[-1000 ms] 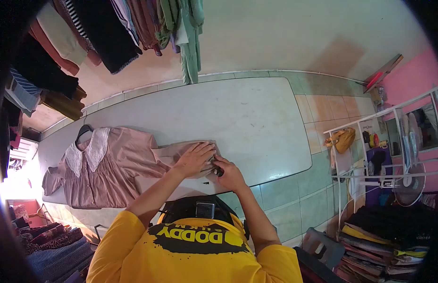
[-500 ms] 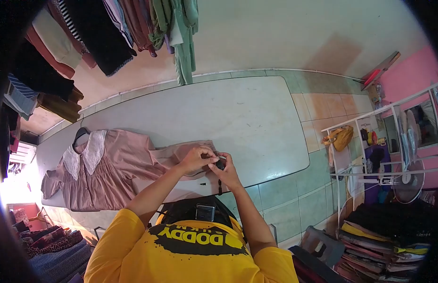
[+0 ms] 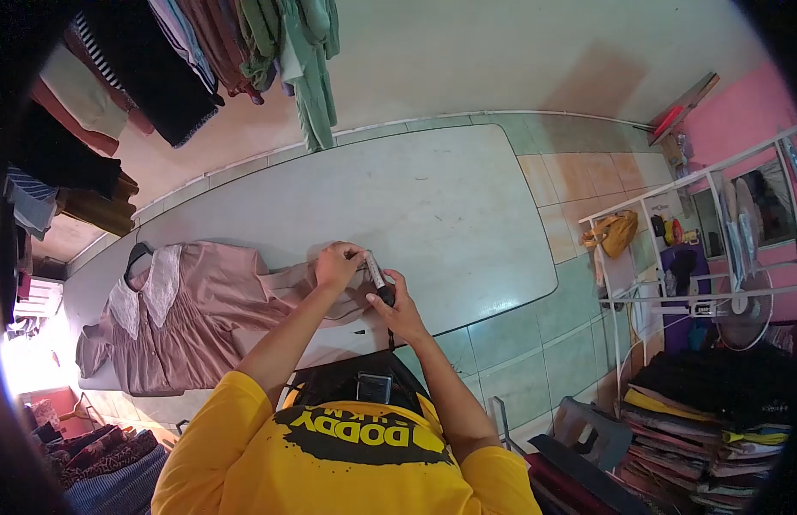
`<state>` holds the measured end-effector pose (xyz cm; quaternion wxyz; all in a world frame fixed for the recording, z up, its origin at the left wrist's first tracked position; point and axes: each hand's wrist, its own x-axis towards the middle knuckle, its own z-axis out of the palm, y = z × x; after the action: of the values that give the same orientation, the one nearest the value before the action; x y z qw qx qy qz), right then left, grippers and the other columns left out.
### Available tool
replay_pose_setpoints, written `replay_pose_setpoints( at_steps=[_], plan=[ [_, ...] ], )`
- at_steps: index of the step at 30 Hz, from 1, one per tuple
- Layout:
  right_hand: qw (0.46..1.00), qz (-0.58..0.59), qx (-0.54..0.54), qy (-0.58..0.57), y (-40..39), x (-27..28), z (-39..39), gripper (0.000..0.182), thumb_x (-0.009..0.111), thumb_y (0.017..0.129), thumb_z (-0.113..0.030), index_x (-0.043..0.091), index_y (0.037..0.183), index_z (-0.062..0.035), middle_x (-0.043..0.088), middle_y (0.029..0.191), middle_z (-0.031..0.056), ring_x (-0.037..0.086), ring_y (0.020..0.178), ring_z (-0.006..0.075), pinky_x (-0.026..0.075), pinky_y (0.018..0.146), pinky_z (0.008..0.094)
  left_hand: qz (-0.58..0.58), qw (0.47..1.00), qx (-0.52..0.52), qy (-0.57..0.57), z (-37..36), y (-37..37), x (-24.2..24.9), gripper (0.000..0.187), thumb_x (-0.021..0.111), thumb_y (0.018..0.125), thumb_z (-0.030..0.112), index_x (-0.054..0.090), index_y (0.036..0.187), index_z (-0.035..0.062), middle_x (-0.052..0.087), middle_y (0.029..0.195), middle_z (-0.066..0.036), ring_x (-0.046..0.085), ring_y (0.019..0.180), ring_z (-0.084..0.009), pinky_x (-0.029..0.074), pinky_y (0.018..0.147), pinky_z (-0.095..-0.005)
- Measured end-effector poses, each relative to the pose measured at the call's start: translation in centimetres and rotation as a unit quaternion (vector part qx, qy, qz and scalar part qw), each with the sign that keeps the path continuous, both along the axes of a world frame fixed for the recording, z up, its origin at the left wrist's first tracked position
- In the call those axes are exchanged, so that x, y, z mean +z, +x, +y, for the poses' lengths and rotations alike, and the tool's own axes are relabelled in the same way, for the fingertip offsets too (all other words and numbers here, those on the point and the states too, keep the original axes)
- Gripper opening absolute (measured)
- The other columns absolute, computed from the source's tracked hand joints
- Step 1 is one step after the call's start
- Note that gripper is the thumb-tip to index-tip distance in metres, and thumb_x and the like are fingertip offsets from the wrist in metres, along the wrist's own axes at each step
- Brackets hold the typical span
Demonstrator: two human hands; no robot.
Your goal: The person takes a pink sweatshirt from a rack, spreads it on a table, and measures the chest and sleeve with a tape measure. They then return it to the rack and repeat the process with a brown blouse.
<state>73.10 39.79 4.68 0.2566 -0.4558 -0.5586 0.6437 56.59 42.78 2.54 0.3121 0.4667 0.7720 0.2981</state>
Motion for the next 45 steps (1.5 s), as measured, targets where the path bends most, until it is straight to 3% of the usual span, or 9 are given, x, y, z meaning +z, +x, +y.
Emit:
replay_pose_setpoints(
  at_steps=[3,6,9,13,31,33,36,43,45],
  plan=[
    [0.993,0.017,0.001,0.116,-0.3,0.2,-0.2,0.049,0.059,0.081,-0.019,0.035,0.123,-0.0070,0.051,0.091,0.0043,0.047,0.082,0.0140,0.039,0.077,0.0273,0.016,1.000,0.003,0.001,0.0,0.0,0.1,0.017,0.066,0.068,0.030,0.067,0.077,0.0155,0.062,0.083,-0.004,0.059,0.076,-0.0200,0.046,0.067,-0.0325],
    [0.970,-0.036,0.015,0.240,0.2,-0.3,-1.0,0.041,0.059,0.080,-0.019,0.045,0.117,-0.0076,0.051,0.091,0.0083,0.049,0.084,0.0186,0.039,0.077,0.0289,0.024,1.000,0.006,-0.007,0.0,0.1,0.2,0.018,0.067,0.068,0.031,0.067,0.077,0.0162,0.061,0.083,-0.003,0.059,0.077,-0.0199,0.046,0.067,-0.0324],
    [0.975,-0.119,0.053,0.180,1.4,1.6,-2.0,0.037,0.059,0.078,-0.022,0.049,0.111,-0.0068,0.053,0.094,0.0151,0.051,0.087,0.0301,0.040,0.079,0.0350,0.031,0.999,0.010,-0.020,0.1,0.2,0.9,0.018,0.067,0.067,0.032,0.068,0.076,0.0168,0.062,0.081,-0.003,0.059,0.077,-0.0198,0.045,0.067,-0.0326],
    [0.967,-0.134,0.051,0.211,2.5,1.4,-2.9,0.037,0.059,0.079,-0.023,0.049,0.111,-0.0063,0.051,0.087,0.0141,0.051,0.082,0.0297,0.041,0.075,0.0351,0.026,0.999,0.012,-0.038,0.2,0.2,1.5,0.017,0.067,0.067,0.032,0.068,0.076,0.0175,0.062,0.080,-0.003,0.059,0.075,-0.0193,0.045,0.066,-0.0331],
    [0.995,-0.086,0.045,0.029,3.5,-0.7,-2.0,0.038,0.059,0.080,-0.030,0.053,0.109,-0.0051,0.058,0.098,0.0099,0.053,0.089,0.0156,0.040,0.079,0.0249,0.034,0.999,0.005,-0.041,0.1,0.1,1.3,0.018,0.067,0.067,0.033,0.068,0.075,0.0176,0.062,0.079,-0.004,0.059,0.075,-0.0191,0.045,0.066,-0.0324],
    [0.996,-0.073,0.033,0.050,3.3,-0.6,-2.1,0.032,0.059,0.082,-0.022,0.053,0.109,-0.0067,0.044,0.078,-0.0050,0.039,0.065,0.0035,0.034,0.058,0.0169,0.036,0.998,0.004,-0.043,0.2,0.1,1.2,0.018,0.067,0.067,0.033,0.068,0.075,0.0176,0.062,0.079,-0.004,0.059,0.075,-0.0192,0.045,0.066,-0.0325],
    [0.994,-0.095,0.040,0.026,3.5,-0.5,-2.0,0.037,0.060,0.079,-0.031,0.054,0.108,-0.0073,0.058,0.090,0.0076,0.052,0.080,0.0136,0.042,0.073,0.0242,0.036,0.998,0.006,-0.045,0.1,0.1,1.2,0.018,0.067,0.067,0.033,0.068,0.075,0.0175,0.062,0.078,-0.004,0.059,0.075,-0.0195,0.045,0.066,-0.0326],
    [0.994,-0.098,0.043,0.038,3.5,-1.0,-2.0,0.037,0.060,0.079,-0.029,0.054,0.107,-0.0064,0.058,0.090,0.0076,0.052,0.080,0.0136,0.041,0.073,0.0245,0.027,0.999,0.004,-0.043,0.0,0.1,1.5,0.020,0.065,0.069,0.033,0.067,0.076,0.0137,0.062,0.081,-0.006,0.059,0.076,-0.0212,0.045,0.067,-0.0333],
    [0.992,-0.080,0.050,0.085,3.3,-0.3,-2.0,0.036,0.059,0.081,-0.023,0.051,0.112,-0.0058,0.048,0.084,0.0004,0.044,0.074,0.0061,0.037,0.067,0.0180,0.011,1.000,-0.007,-0.007,-0.1,-0.3,0.5,0.022,0.062,0.073,0.033,0.067,0.079,0.0119,0.062,0.083,-0.008,0.059,0.078,-0.0231,0.045,0.068,-0.0340]
  ],
)
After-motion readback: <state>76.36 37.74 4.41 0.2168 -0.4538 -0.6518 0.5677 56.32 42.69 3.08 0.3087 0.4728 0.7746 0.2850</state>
